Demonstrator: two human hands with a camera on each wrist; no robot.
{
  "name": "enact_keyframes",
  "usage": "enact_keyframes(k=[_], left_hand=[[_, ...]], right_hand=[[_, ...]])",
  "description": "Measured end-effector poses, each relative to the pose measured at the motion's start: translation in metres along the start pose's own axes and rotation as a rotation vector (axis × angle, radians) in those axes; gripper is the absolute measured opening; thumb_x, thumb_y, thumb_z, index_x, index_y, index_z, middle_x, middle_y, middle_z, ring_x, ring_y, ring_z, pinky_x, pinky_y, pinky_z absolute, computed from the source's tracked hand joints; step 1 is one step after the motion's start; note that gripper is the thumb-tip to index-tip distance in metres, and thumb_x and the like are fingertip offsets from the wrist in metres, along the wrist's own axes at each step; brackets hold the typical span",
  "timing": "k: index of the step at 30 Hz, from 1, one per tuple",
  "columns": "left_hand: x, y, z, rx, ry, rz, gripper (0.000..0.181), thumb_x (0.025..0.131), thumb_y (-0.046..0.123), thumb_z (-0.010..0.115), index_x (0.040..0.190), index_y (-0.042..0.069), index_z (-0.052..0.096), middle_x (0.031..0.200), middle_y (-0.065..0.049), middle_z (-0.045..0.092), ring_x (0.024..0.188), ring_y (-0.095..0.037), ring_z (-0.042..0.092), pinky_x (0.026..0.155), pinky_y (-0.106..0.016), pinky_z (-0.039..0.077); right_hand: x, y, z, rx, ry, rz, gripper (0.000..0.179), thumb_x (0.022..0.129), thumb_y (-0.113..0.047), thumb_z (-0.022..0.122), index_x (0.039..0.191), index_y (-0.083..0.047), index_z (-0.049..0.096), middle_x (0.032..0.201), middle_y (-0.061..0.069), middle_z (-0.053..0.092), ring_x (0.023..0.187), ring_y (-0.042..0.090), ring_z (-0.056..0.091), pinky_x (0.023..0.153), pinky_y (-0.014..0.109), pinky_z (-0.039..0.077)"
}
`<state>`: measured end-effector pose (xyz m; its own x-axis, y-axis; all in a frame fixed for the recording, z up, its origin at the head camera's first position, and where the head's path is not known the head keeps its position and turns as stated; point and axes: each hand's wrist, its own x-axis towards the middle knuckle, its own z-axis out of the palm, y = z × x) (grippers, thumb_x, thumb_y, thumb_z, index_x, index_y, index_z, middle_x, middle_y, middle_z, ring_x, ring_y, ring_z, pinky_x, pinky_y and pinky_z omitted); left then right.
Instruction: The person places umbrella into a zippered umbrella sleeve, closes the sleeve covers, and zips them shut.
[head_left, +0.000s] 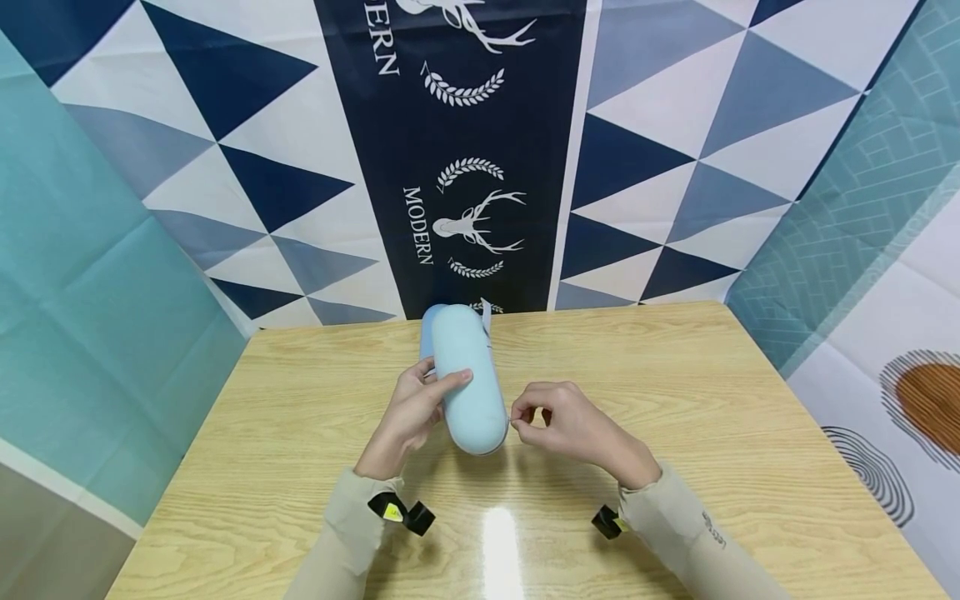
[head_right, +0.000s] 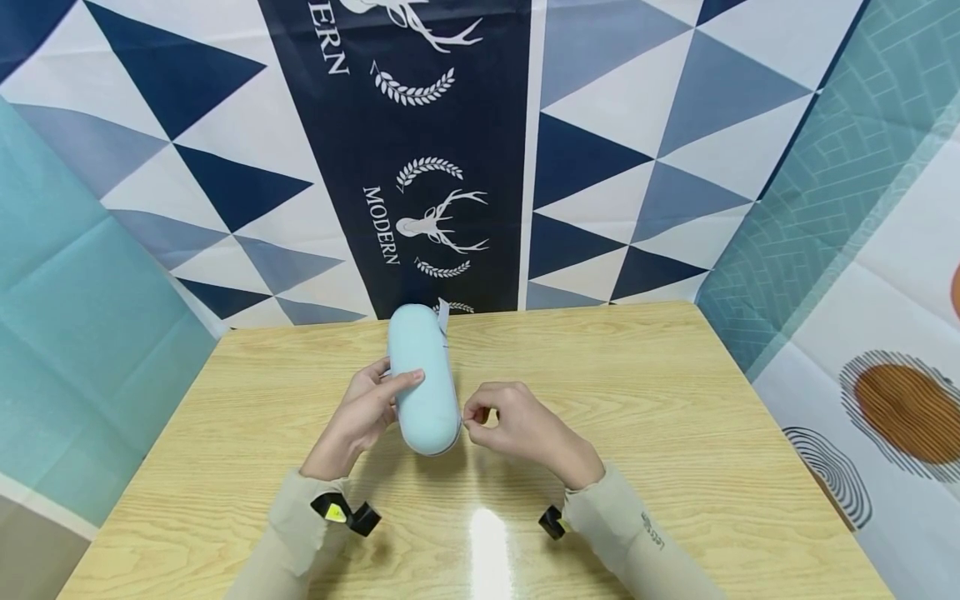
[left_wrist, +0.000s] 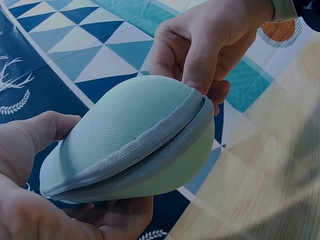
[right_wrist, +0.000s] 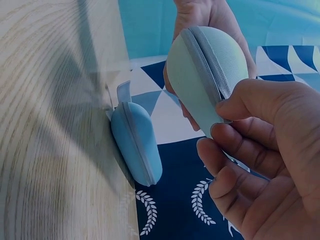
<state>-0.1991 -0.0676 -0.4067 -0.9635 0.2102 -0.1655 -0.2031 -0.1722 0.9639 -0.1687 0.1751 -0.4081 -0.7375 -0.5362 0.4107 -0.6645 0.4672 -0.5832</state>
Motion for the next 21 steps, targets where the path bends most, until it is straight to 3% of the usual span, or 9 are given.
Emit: enact_keyframes(k=[5,21], left_hand=[[-0.0006,0.0000,0.0013,0.002,0.007,0.005,0.076,0.092,0.019,0.076,0.154,0.002,0.036,0.145,-0.023,0.056,0.128,-0.036,0.060,0.100,-0.051,0.054],[-0.0005,-0.0024,0.0012,0.003,0.035,0.009,0.075,0.092,0.020,0.077,0.153,0.002,0.037,0.143,-0.023,0.057,0.124,-0.035,0.063,0.093,-0.043,0.057]], right_hand=[[-0.0004,0.0001,0.0002,-0.008,-0.001,0.000,0.013,0.083,-0.004,0.074,0.084,-0.017,0.074,0.079,-0.012,0.067,0.071,0.000,0.057,0.057,0.021,0.050],[-0.0015,0.0013,0.0022,-0.007,-0.019,0.007,0.010,0.084,-0.003,0.073,0.085,-0.013,0.075,0.080,-0.011,0.066,0.072,0.001,0.057,0.060,0.029,0.055]])
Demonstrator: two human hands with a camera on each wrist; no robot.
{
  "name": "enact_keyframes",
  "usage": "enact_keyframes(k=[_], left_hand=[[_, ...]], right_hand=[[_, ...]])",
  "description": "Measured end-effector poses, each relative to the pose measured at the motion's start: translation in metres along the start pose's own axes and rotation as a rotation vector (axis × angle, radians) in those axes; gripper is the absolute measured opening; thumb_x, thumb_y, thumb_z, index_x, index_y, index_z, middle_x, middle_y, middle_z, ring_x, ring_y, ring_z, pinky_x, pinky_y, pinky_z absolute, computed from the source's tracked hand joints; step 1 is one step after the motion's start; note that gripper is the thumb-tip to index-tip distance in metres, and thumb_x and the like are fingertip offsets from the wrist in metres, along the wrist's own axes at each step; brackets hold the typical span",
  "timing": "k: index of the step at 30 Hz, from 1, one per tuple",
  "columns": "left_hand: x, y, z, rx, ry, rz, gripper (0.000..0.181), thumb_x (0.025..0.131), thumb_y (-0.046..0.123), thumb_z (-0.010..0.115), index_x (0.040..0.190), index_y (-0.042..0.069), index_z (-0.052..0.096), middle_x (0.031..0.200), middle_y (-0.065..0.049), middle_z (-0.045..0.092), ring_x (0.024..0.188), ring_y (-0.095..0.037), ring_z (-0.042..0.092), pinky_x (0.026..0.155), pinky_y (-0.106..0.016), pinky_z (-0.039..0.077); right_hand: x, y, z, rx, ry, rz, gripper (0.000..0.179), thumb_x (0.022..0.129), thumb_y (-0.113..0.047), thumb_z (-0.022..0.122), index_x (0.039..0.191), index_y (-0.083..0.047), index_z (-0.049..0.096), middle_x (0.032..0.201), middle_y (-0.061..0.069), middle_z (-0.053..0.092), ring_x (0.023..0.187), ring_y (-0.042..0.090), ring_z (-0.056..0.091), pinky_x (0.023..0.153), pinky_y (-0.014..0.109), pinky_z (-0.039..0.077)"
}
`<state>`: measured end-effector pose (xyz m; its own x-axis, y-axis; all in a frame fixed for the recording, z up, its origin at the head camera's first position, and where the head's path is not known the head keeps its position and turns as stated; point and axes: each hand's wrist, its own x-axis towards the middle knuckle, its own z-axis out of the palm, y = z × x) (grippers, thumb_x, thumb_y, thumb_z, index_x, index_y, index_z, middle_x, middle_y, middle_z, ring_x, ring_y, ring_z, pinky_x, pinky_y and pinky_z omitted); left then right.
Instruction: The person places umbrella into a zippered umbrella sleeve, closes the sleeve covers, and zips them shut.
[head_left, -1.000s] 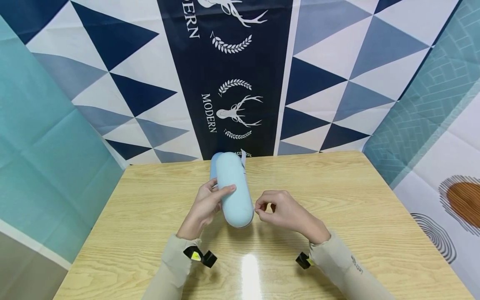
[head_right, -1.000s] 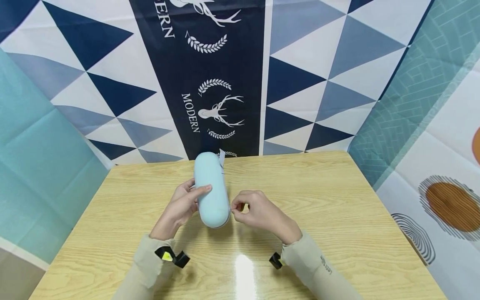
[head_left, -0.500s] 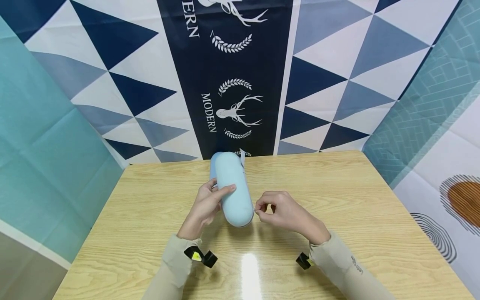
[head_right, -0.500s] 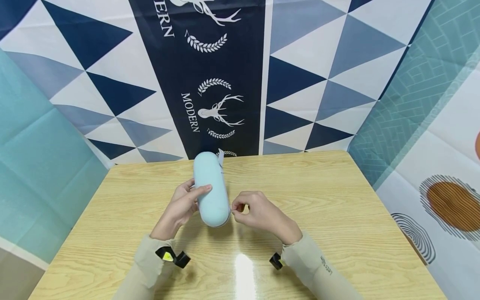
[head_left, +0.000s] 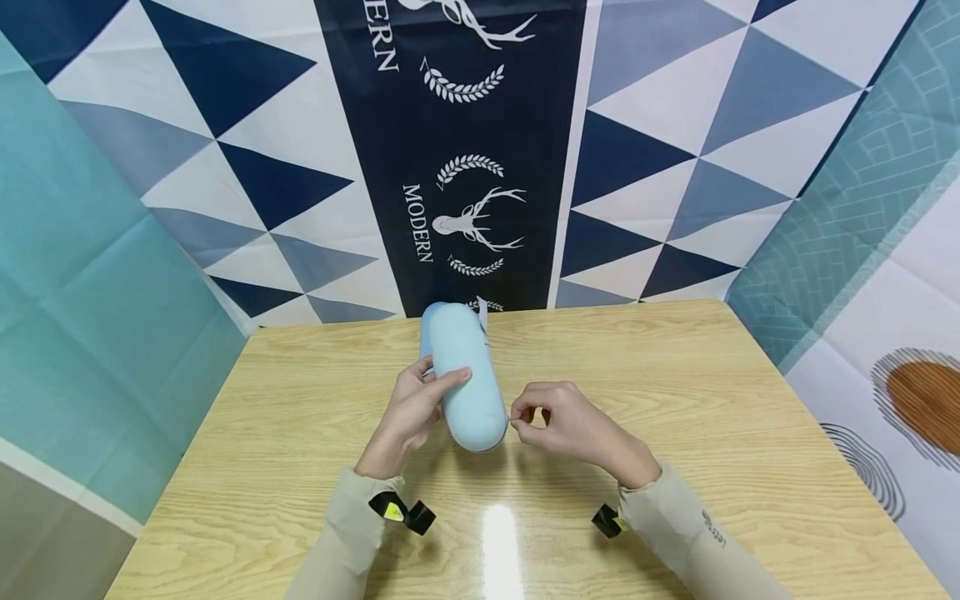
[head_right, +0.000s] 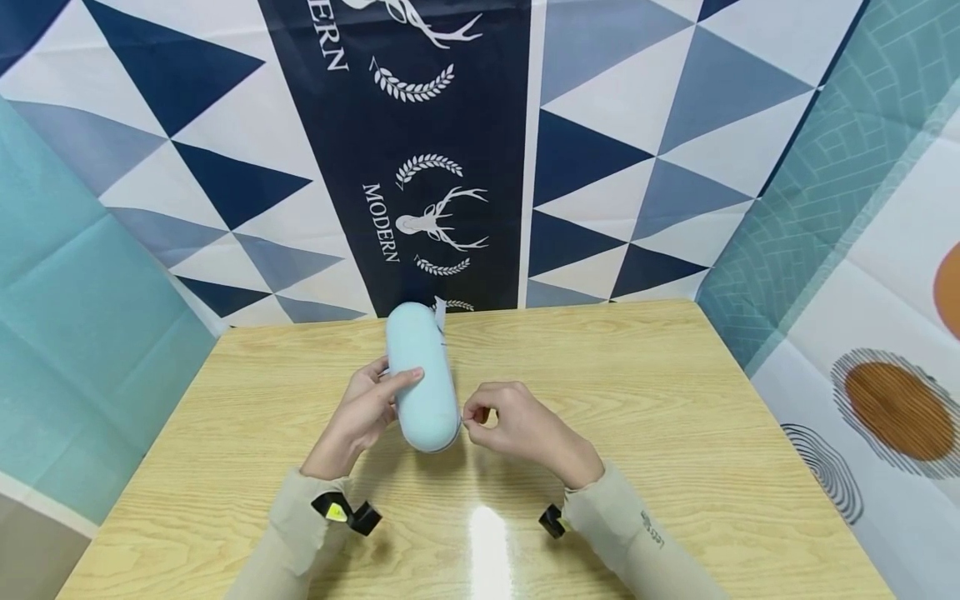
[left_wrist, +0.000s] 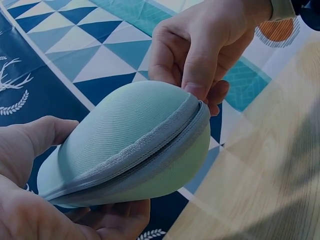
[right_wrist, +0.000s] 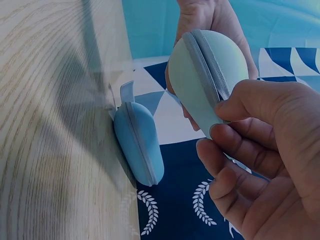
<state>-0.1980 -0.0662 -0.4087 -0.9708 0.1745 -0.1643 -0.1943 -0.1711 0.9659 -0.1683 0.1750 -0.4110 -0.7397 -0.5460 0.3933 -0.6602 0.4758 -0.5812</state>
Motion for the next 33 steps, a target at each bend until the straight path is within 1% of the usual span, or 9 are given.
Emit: enact_keyframes(k=[7,17,22,24,27,30,33], left_hand=[[0.0002,-0.0002,0.0013,0.004,0.018,-0.004,0.075,0.091,0.019,0.077,0.153,0.001,0.038,0.142,-0.023,0.058,0.121,-0.034,0.065,0.089,-0.042,0.058],[0.0010,-0.0018,0.0031,-0.001,0.035,-0.002,0.075,0.091,0.018,0.077,0.152,0.001,0.038,0.142,-0.023,0.058,0.122,-0.034,0.064,0.091,-0.044,0.058],[0.0008,-0.0029,0.0030,-0.010,0.040,-0.001,0.075,0.091,0.018,0.077,0.153,0.001,0.038,0.143,-0.023,0.058,0.123,-0.034,0.064,0.093,-0.045,0.057],[0.0007,-0.0033,0.0027,-0.019,0.039,-0.003,0.075,0.091,0.018,0.077,0.153,0.001,0.037,0.144,-0.023,0.057,0.125,-0.034,0.063,0.095,-0.047,0.057],[0.0006,-0.0039,0.0015,-0.034,0.021,-0.007,0.074,0.092,0.018,0.076,0.153,0.000,0.038,0.145,-0.022,0.055,0.127,-0.035,0.061,0.099,-0.049,0.055],[0.0000,-0.0038,-0.0002,-0.063,-0.016,-0.022,0.069,0.094,0.018,0.074,0.151,-0.002,0.040,0.146,-0.022,0.051,0.130,-0.037,0.058,0.104,-0.054,0.052],[-0.0010,-0.0026,-0.0016,-0.102,-0.066,-0.042,0.065,0.095,0.016,0.072,0.149,-0.004,0.041,0.147,-0.023,0.048,0.133,-0.041,0.055,0.107,-0.058,0.048]], right_hand=[[0.0000,0.0003,0.0004,-0.004,-0.002,-0.003,0.011,0.084,-0.003,0.073,0.084,-0.014,0.075,0.080,-0.011,0.067,0.072,0.001,0.058,0.061,0.032,0.057],[-0.0006,0.0004,0.0001,-0.017,-0.012,-0.005,0.011,0.085,-0.003,0.072,0.085,-0.013,0.075,0.080,-0.010,0.067,0.071,0.001,0.057,0.061,0.033,0.057],[-0.0009,0.0001,0.0004,-0.013,-0.025,-0.008,0.010,0.085,-0.002,0.072,0.085,-0.011,0.076,0.081,-0.008,0.068,0.071,0.004,0.059,0.060,0.029,0.056],[-0.0010,-0.0005,0.0002,-0.010,-0.029,-0.007,0.011,0.085,-0.002,0.072,0.085,-0.012,0.076,0.081,-0.008,0.069,0.070,0.004,0.059,0.060,0.027,0.055],[-0.0017,-0.0013,-0.0001,-0.007,-0.029,-0.003,0.012,0.085,-0.003,0.072,0.085,-0.014,0.076,0.082,-0.009,0.069,0.069,0.005,0.059,0.059,0.025,0.054],[-0.0029,-0.0015,-0.0013,-0.010,-0.010,0.008,0.014,0.085,-0.003,0.073,0.085,-0.017,0.075,0.081,-0.010,0.069,0.070,0.007,0.061,0.060,0.024,0.054],[-0.0044,-0.0005,-0.0025,-0.018,0.016,0.017,0.014,0.085,-0.003,0.074,0.084,-0.017,0.075,0.079,-0.012,0.067,0.072,0.008,0.063,0.059,0.024,0.053]])
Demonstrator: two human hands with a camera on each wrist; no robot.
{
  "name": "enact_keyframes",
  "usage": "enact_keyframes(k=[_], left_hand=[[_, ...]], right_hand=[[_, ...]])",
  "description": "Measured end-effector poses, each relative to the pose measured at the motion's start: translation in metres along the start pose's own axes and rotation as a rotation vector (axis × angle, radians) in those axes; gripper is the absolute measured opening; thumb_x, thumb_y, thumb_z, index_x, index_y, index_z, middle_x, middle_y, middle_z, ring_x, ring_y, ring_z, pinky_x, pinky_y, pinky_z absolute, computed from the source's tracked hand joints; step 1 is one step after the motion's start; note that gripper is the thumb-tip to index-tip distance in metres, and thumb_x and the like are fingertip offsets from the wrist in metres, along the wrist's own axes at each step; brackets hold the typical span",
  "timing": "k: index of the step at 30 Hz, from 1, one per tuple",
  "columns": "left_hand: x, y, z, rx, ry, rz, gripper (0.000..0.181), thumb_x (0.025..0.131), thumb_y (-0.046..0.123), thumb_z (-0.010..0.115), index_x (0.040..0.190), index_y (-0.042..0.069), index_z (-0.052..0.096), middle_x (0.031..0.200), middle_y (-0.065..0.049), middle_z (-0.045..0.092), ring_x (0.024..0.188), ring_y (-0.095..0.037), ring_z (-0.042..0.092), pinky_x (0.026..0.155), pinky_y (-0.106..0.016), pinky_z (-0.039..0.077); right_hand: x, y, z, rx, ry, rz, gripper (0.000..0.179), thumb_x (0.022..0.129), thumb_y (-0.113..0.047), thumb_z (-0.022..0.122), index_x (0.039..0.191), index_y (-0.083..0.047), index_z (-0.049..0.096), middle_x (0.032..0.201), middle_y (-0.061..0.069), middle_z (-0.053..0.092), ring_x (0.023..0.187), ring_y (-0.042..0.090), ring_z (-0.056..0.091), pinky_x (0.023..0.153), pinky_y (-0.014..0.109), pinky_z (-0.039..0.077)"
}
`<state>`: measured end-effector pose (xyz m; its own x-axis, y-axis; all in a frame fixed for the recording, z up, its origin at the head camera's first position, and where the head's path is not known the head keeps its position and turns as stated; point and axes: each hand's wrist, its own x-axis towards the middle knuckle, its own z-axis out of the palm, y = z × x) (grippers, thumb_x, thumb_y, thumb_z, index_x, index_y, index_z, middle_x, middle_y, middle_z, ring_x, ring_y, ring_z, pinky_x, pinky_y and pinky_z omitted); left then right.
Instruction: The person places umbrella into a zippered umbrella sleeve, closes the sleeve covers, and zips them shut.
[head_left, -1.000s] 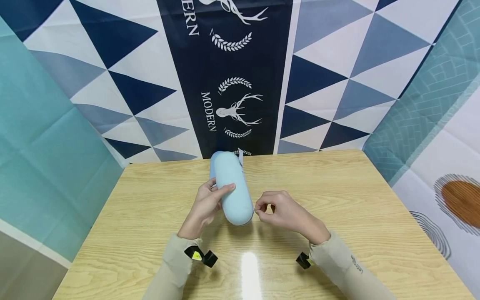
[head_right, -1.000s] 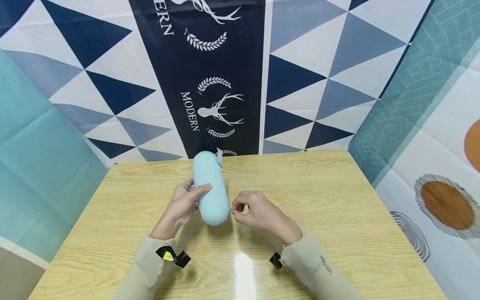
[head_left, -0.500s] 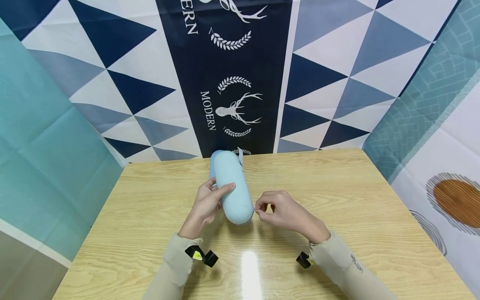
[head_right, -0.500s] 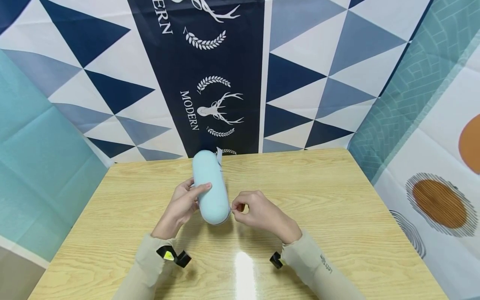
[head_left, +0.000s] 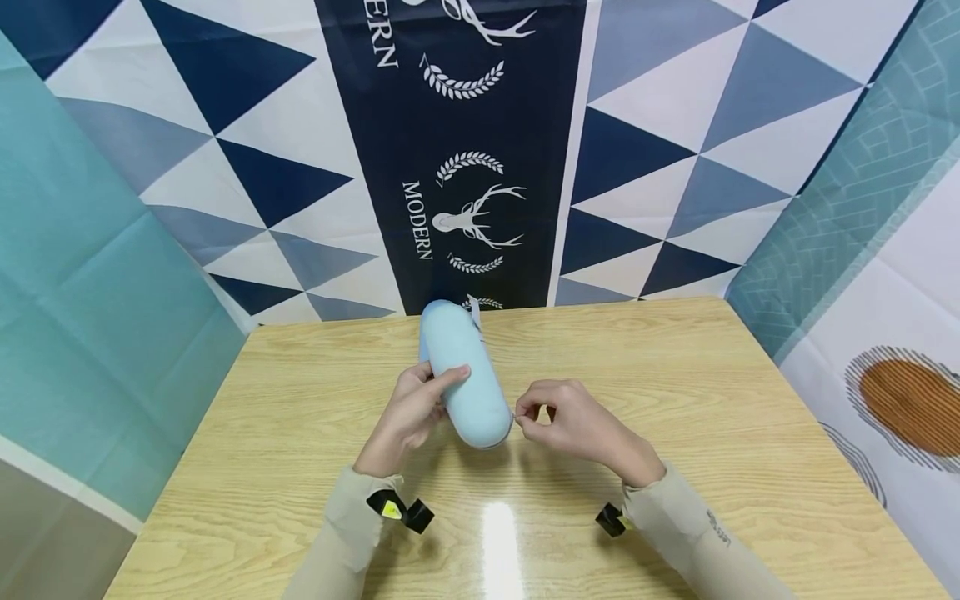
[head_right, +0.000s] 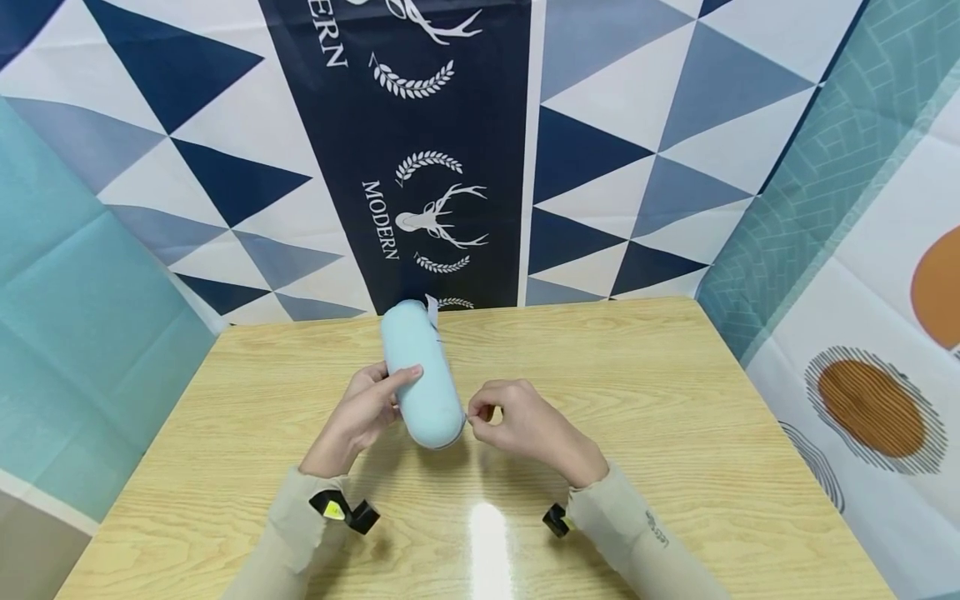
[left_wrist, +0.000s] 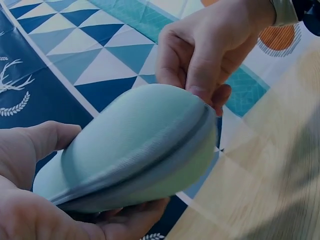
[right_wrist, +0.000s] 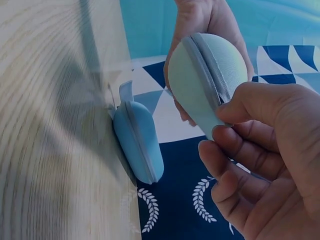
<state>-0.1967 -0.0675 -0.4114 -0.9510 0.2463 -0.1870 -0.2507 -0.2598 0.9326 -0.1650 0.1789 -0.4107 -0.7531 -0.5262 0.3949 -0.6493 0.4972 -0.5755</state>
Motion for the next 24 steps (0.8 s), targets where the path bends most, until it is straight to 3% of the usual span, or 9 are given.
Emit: enact_keyframes(k=[8,13,24], left_hand=[[-0.0018,0.0029,-0.0024,-0.051,-0.077,-0.036,0.064,0.099,0.013,0.065,0.152,-0.003,0.033,0.149,-0.023,0.044,0.136,-0.038,0.052,0.110,-0.051,0.047],[-0.0019,0.0023,-0.0057,-0.063,-0.106,-0.045,0.068,0.099,0.010,0.059,0.155,-0.003,0.024,0.149,-0.025,0.044,0.131,-0.035,0.056,0.100,-0.042,0.055],[-0.0004,0.0014,-0.0076,-0.081,-0.114,-0.016,0.073,0.098,0.009,0.065,0.156,-0.003,0.023,0.149,-0.027,0.045,0.133,-0.043,0.056,0.103,-0.057,0.049]], right_hand=[[-0.0024,0.0035,0.0008,0.005,0.008,-0.027,0.011,0.084,-0.003,0.075,0.083,-0.014,0.075,0.078,-0.011,0.068,0.070,0.011,0.064,0.058,0.022,0.051],[-0.0039,0.0053,0.0016,0.016,-0.001,-0.033,0.013,0.084,-0.002,0.074,0.082,-0.015,0.075,0.078,-0.012,0.068,0.070,0.011,0.064,0.057,0.022,0.051],[-0.0040,0.0081,0.0011,0.002,0.005,-0.035,0.014,0.085,-0.002,0.073,0.083,-0.016,0.075,0.078,-0.012,0.067,0.070,0.011,0.064,0.057,0.022,0.050]])
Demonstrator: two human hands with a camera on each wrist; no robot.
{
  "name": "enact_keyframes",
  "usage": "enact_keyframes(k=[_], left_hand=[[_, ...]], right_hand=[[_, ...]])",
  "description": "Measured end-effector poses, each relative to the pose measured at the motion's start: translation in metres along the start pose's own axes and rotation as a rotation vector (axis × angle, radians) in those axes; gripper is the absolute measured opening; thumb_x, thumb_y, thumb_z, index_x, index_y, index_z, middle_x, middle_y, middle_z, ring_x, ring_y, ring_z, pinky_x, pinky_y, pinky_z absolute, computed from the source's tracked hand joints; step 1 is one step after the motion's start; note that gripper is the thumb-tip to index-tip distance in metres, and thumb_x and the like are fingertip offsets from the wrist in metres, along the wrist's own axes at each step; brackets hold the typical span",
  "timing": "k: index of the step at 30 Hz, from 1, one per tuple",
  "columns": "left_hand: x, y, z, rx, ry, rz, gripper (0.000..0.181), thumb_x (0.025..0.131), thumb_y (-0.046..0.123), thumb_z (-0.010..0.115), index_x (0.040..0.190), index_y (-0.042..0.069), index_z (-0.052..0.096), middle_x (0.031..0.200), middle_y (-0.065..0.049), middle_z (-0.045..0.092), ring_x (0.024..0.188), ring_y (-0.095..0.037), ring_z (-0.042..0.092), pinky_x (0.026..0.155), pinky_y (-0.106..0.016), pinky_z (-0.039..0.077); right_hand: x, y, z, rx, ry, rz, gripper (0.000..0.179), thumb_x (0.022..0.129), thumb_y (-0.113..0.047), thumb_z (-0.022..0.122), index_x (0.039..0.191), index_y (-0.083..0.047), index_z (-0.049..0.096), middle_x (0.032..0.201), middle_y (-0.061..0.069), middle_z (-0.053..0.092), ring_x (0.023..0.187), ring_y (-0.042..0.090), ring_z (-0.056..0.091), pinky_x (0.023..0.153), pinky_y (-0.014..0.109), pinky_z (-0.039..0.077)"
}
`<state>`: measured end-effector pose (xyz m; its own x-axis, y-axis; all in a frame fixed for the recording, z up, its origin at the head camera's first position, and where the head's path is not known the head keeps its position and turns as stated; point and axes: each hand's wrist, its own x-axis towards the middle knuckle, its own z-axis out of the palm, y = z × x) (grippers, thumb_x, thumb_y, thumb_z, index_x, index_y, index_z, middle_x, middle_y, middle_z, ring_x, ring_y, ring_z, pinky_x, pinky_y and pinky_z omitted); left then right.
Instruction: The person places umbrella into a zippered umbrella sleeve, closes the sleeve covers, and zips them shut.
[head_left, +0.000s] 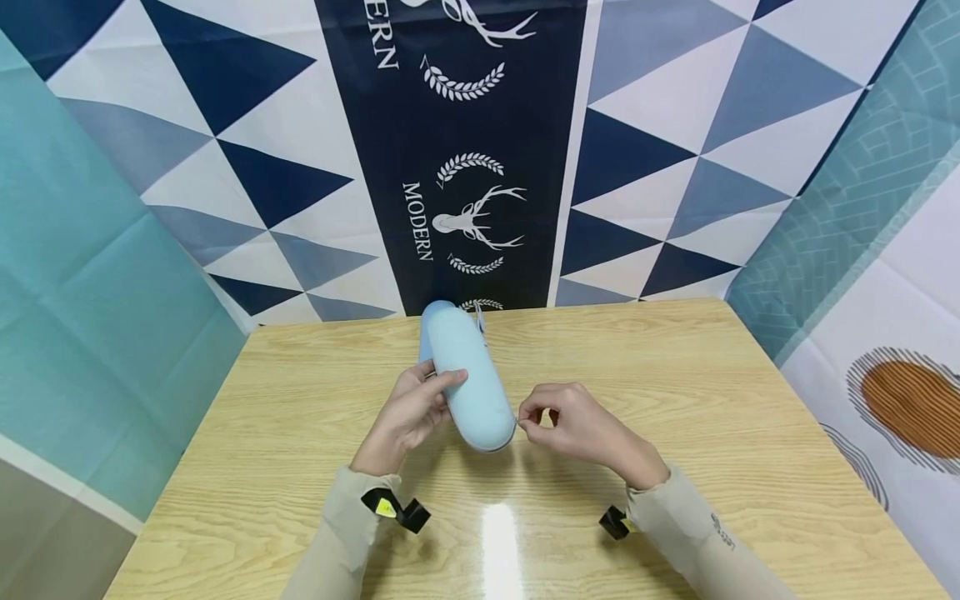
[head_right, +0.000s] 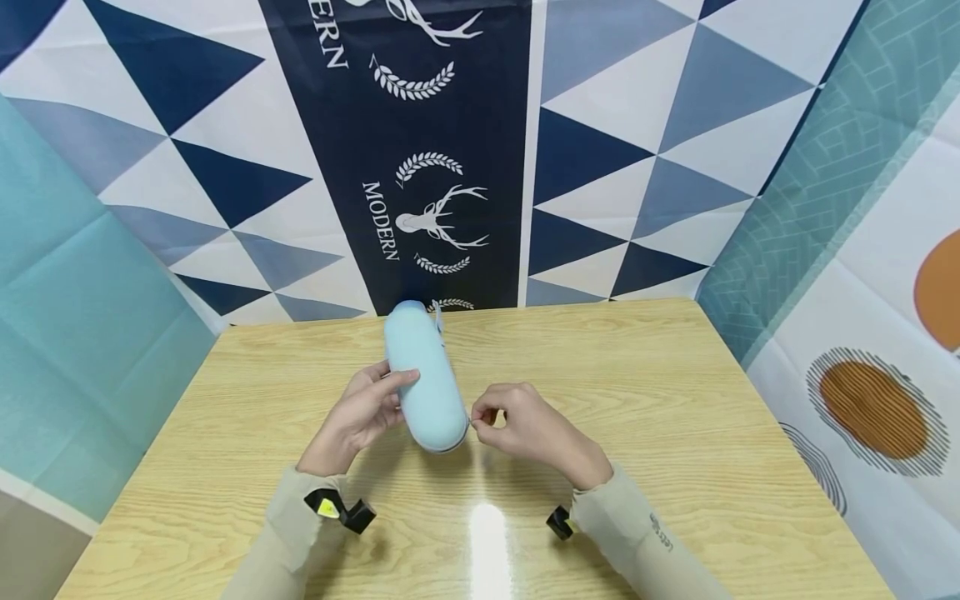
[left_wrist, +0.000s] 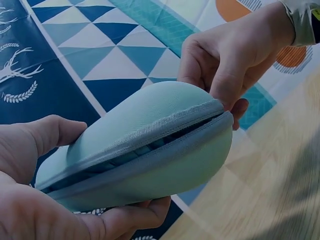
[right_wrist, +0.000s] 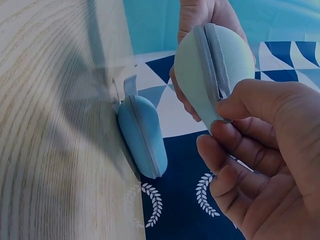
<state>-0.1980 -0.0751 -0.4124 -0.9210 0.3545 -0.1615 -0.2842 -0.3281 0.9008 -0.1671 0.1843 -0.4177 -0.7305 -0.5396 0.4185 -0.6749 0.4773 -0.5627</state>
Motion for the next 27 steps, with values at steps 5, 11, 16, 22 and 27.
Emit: enact_keyframes(k=[5,11,16,22,27], left_hand=[[-0.0004,0.0002,-0.0010,-0.001,-0.009,-0.008,0.069,0.099,0.010,0.064,0.156,-0.003,0.027,0.150,-0.026,0.045,0.134,-0.043,0.055,0.103,-0.058,0.049],[0.0007,-0.0019,-0.0006,-0.005,0.032,-0.001,0.068,0.097,0.010,0.066,0.154,-0.003,0.031,0.149,-0.025,0.047,0.132,-0.041,0.057,0.102,-0.057,0.050],[0.0017,-0.0033,0.0003,-0.024,0.056,0.007,0.068,0.096,0.009,0.067,0.153,-0.004,0.031,0.148,-0.024,0.047,0.132,-0.041,0.056,0.104,-0.056,0.049],[0.0019,-0.0044,0.0004,-0.039,0.058,0.031,0.072,0.096,0.007,0.065,0.155,-0.003,0.026,0.149,-0.025,0.043,0.135,-0.045,0.052,0.103,-0.060,0.048],[0.0032,-0.0060,-0.0005,-0.041,0.063,0.053,0.074,0.097,0.007,0.064,0.157,-0.003,0.023,0.151,-0.024,0.041,0.137,-0.046,0.050,0.103,-0.061,0.048]], right_hand=[[-0.0003,0.0005,-0.0001,0.001,0.007,-0.012,0.014,0.085,-0.002,0.074,0.082,-0.016,0.075,0.078,-0.012,0.067,0.069,0.010,0.063,0.056,0.020,0.049],[-0.0004,-0.0002,0.0007,0.007,0.013,-0.034,0.015,0.085,-0.003,0.073,0.083,-0.017,0.075,0.078,-0.012,0.068,0.069,0.005,0.061,0.055,0.019,0.048],[0.0001,-0.0011,0.0020,0.004,0.019,-0.035,0.016,0.084,-0.002,0.073,0.083,-0.019,0.074,0.078,-0.012,0.068,0.070,0.007,0.062,0.056,0.019,0.049],[0.0005,-0.0017,0.0018,-0.001,0.020,-0.042,0.017,0.084,-0.002,0.073,0.082,-0.019,0.073,0.078,-0.012,0.067,0.070,0.003,0.060,0.055,0.022,0.051],[0.0008,-0.0006,0.0033,-0.002,0.024,-0.063,0.017,0.084,-0.001,0.073,0.082,-0.018,0.073,0.077,-0.012,0.068,0.070,0.003,0.060,0.057,0.024,0.053]])
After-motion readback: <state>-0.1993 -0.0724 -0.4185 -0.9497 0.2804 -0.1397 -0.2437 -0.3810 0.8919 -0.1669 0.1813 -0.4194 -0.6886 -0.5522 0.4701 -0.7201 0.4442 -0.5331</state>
